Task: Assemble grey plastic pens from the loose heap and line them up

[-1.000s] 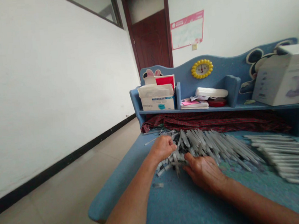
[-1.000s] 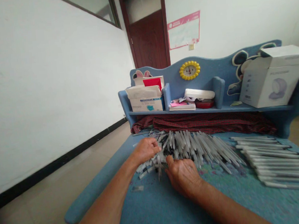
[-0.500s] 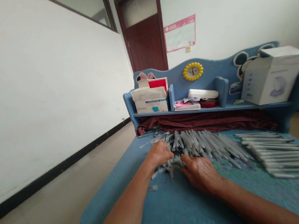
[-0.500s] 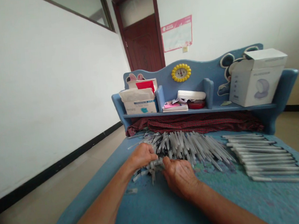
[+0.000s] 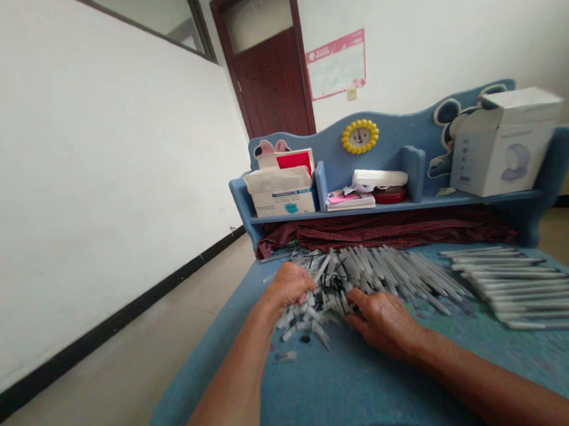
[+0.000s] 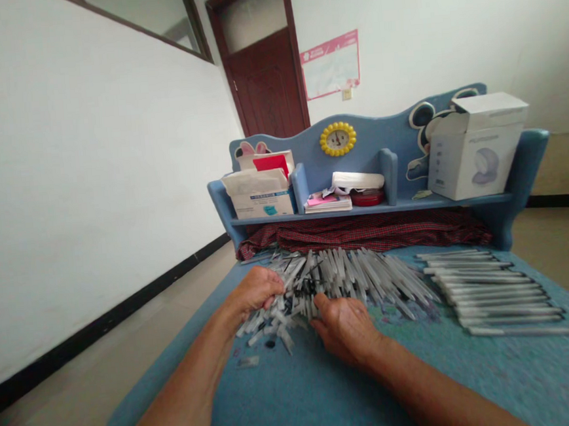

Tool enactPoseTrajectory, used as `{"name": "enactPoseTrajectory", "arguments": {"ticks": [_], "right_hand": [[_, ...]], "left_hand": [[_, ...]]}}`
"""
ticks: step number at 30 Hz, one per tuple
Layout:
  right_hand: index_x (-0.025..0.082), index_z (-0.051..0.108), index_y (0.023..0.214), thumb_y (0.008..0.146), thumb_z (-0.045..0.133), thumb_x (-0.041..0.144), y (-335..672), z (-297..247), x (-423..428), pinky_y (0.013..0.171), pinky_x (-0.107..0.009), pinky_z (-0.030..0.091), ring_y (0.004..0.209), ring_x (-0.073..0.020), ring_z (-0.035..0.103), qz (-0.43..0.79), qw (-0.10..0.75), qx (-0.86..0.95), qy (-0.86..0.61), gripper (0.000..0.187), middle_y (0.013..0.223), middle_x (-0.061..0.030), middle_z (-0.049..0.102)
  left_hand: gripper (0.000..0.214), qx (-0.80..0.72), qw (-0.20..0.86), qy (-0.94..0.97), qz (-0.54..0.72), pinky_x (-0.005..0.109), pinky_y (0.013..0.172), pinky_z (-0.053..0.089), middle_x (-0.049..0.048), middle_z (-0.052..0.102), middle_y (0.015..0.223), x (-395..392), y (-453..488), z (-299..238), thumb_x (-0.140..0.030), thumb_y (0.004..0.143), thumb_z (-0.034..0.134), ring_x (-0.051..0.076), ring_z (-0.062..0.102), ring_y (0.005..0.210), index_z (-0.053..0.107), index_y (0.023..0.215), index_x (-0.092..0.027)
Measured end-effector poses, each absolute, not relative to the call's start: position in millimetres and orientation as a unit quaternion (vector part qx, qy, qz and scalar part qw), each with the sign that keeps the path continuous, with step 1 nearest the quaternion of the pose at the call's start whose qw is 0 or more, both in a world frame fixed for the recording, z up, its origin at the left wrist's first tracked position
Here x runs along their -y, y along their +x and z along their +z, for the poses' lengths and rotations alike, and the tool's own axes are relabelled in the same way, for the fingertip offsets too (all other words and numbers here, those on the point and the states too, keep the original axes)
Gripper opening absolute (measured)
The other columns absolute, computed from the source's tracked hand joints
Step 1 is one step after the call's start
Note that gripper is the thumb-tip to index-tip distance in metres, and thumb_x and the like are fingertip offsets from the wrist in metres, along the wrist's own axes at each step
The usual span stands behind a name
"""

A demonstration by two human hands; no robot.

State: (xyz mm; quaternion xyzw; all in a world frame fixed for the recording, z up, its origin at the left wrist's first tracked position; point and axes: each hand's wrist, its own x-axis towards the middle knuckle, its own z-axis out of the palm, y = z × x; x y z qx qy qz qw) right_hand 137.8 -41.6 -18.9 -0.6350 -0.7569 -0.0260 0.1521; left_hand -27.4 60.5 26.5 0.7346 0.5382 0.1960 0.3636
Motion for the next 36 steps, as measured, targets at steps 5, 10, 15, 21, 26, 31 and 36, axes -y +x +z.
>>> {"name": "enactPoseTrajectory", "arguments": {"ticks": [5,10,15,21,26,31,36], "right_hand": [[0.02,0.054,0.096,0.083,0.046,0.031,141,-18,41,0.054,-0.025,0.033,0.069,-0.0207,0.065,-0.024,0.155,0.747,-0.646,0.019,0.072,-0.0056,0.069],[0.021,0.055,0.094,0.084,0.045,0.031,138,-21,44,0.055,-0.025,0.033,0.069,-0.0204,0.065,-0.031,0.161,0.761,-0.627,0.018,0.071,-0.0051,0.069],[0.021,0.057,0.09,0.083,0.045,0.028,132,-22,48,0.054,-0.025,0.033,0.063,-0.0188,0.063,-0.019,0.198,0.774,-0.602,0.017,0.069,-0.0051,0.068],[0.02,0.058,0.082,0.082,0.045,0.035,147,-19,34,0.047,-0.022,0.031,0.048,-0.0124,0.052,0.139,0.396,0.676,-0.606,0.02,0.052,0.0022,0.057],[0.018,0.054,0.082,0.078,0.048,0.039,166,-20,20,0.041,-0.021,0.033,0.042,-0.0117,0.048,0.283,0.472,0.595,-0.585,0.022,0.046,0.0051,0.051],[0.018,0.056,0.083,0.077,0.049,0.035,168,-23,20,0.042,-0.02,0.032,0.04,-0.0103,0.046,0.23,0.453,0.621,-0.597,0.019,0.046,0.0054,0.052],[0.017,0.057,0.087,0.077,0.05,0.036,169,-21,19,0.042,-0.02,0.034,0.041,-0.0109,0.049,0.219,0.462,0.619,-0.596,0.022,0.046,0.0047,0.054]], "left_hand": [[0.011,-0.555,0.34,0.732,0.2,0.018,0.036,0.025,-0.0067,0.04,0.029,-61,-31,34,-0.009,0.059,0.053,0.007,0.036,0.029,0.051,0.05,-0.015],[0.007,-0.555,0.331,0.72,0.254,0.018,0.037,0.025,-0.0069,0.041,0.031,-63,-32,36,-0.01,0.061,0.052,0.007,0.037,0.031,0.053,0.055,-0.014],[0.004,-0.502,0.396,0.712,0.29,0.017,0.037,0.024,-0.0087,0.041,0.031,-58,-30,35,-0.012,0.065,0.051,0.006,0.034,0.029,0.054,0.064,-0.015],[0.005,-0.432,0.403,0.767,0.251,0.018,0.04,0.029,-0.0079,0.046,0.037,-51,-26,33,-0.018,0.066,0.053,0.007,0.039,0.033,0.055,0.069,-0.015],[0.007,-0.501,0.226,0.798,0.246,0.019,0.047,0.033,-0.0049,0.049,0.043,-63,-34,33,-0.013,0.064,0.052,0.01,0.049,0.044,0.058,0.065,-0.015],[0.011,-0.561,0.045,0.8,0.208,0.021,0.054,0.033,0.001,0.056,0.054,-76,-49,38,-0.014,0.067,0.05,0.013,0.052,0.056,0.06,0.064,-0.016],[0.01,-0.505,0.091,0.821,0.248,0.019,0.053,0.033,-0.0027,0.05,0.05,-70,-43,38,-0.015,0.067,0.051,0.011,0.048,0.052,0.06,0.065,-0.016]]}}
